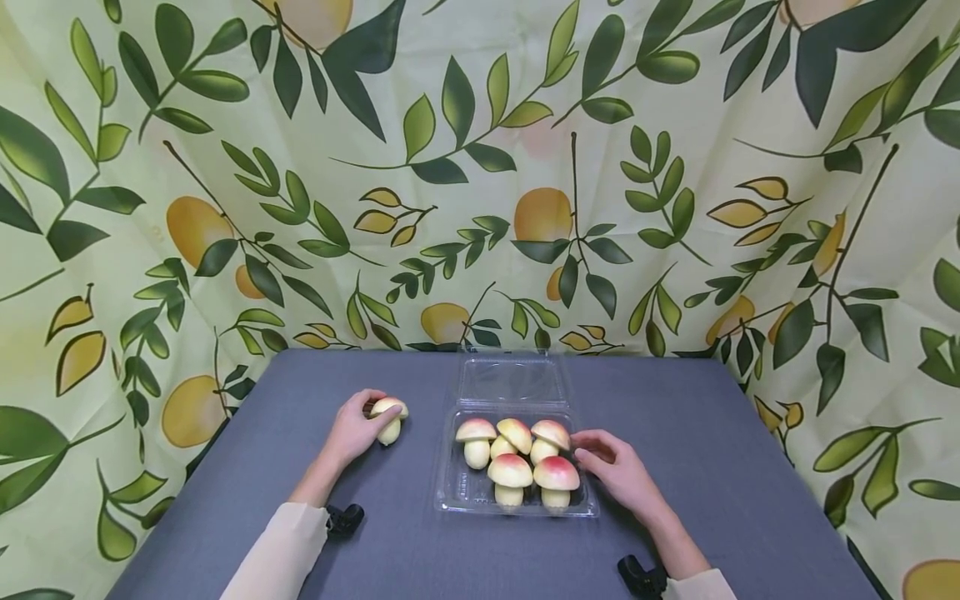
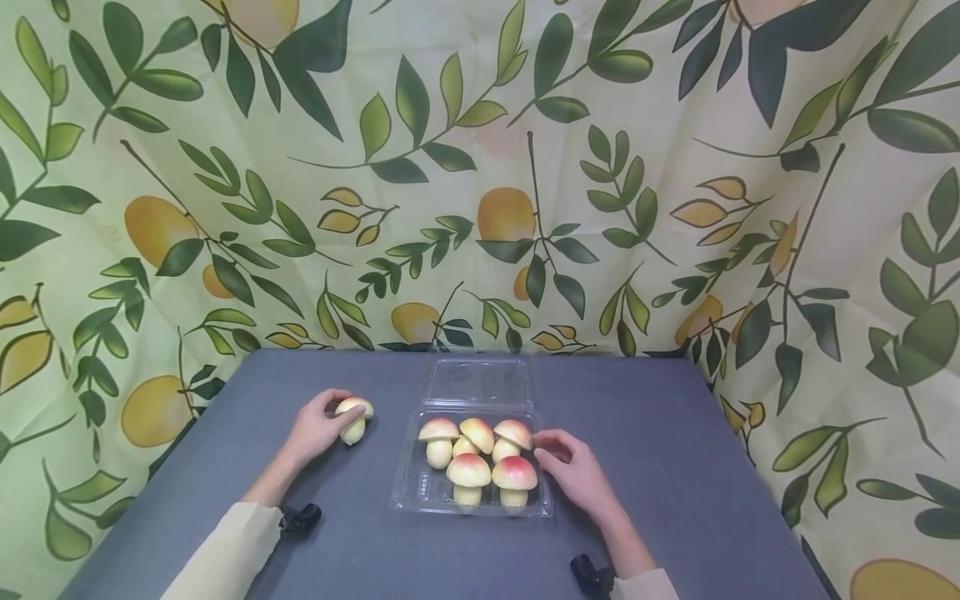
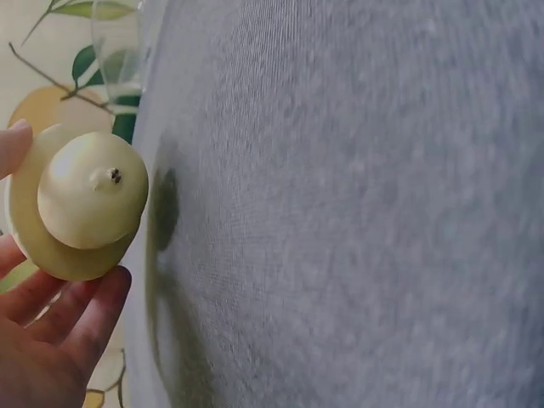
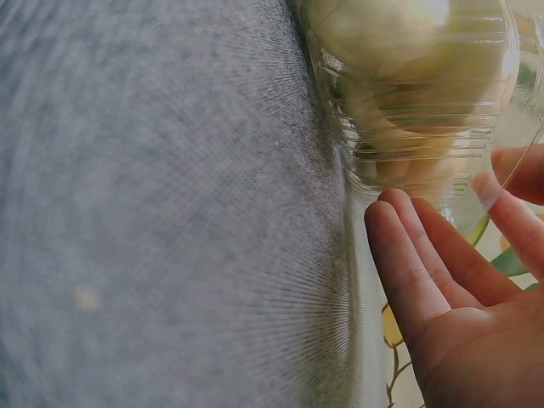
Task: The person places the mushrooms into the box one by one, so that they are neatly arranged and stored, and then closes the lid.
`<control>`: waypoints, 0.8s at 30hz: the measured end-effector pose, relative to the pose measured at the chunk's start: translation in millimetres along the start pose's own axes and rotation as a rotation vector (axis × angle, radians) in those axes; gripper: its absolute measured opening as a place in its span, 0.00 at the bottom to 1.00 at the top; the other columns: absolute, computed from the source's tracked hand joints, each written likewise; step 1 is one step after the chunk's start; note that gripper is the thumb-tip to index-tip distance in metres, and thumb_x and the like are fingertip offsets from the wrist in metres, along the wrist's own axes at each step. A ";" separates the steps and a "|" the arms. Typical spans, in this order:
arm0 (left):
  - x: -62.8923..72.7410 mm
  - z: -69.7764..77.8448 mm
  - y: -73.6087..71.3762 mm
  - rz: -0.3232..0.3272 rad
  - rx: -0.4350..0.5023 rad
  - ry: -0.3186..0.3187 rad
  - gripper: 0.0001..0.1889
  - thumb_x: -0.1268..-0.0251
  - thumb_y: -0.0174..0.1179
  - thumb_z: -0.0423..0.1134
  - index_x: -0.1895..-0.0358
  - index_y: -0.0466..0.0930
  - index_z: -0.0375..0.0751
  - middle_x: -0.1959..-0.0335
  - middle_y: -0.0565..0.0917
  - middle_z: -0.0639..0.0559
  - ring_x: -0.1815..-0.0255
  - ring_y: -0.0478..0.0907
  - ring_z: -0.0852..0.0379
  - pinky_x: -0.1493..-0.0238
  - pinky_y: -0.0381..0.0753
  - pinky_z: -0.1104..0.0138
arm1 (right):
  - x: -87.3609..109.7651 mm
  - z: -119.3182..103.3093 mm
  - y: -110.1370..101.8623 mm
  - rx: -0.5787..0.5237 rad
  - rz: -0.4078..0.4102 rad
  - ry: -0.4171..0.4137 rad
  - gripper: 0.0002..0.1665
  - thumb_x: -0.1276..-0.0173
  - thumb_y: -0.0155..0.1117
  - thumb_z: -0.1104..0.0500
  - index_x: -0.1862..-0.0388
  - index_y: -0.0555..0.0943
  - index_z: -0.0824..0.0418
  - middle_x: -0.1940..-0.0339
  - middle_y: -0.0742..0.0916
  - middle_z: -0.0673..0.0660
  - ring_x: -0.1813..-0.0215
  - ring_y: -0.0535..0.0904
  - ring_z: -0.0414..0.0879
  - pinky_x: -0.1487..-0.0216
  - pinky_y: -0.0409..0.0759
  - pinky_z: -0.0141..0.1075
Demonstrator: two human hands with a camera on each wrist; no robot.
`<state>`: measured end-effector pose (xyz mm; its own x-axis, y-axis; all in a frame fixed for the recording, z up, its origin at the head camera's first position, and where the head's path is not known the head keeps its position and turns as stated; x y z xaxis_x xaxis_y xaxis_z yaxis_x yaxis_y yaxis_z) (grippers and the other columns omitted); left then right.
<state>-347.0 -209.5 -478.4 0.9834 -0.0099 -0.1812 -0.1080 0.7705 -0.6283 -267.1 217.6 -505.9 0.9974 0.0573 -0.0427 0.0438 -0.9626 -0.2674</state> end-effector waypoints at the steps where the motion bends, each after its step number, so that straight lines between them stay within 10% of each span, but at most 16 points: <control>1: 0.5 2.0 1.1 -0.002 -0.007 0.005 0.24 0.34 0.70 0.50 0.44 0.81 0.36 0.47 0.82 0.41 0.48 0.78 0.46 0.48 0.76 0.55 | -0.1 0.2 0.1 -0.002 0.000 -0.001 0.17 0.29 0.67 0.63 0.43 0.81 0.68 0.46 0.85 0.65 0.47 0.84 0.50 0.52 0.84 0.32; 24: 18.0 59.3 10.8 0.020 0.038 0.178 0.20 0.38 0.73 0.47 0.50 0.83 0.39 0.56 0.83 0.49 0.54 0.79 0.53 0.48 0.80 0.55 | 0.5 -1.7 1.2 0.002 -0.003 0.001 0.17 0.27 0.66 0.64 0.43 0.81 0.68 0.45 0.85 0.65 0.47 0.84 0.52 0.51 0.83 0.31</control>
<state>-321.7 -163.5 -443.6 0.9395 -0.1048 -0.3262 -0.1178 0.7952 -0.5947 -266.4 216.0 -504.6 0.9973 0.0603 -0.0409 0.0471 -0.9618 -0.2695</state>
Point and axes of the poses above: each hand's wrist, its own x-axis away from the middle knuckle, its own y-axis out of the palm, z = x × y, the point moved 8 cm from there along -x, towards the middle knuckle
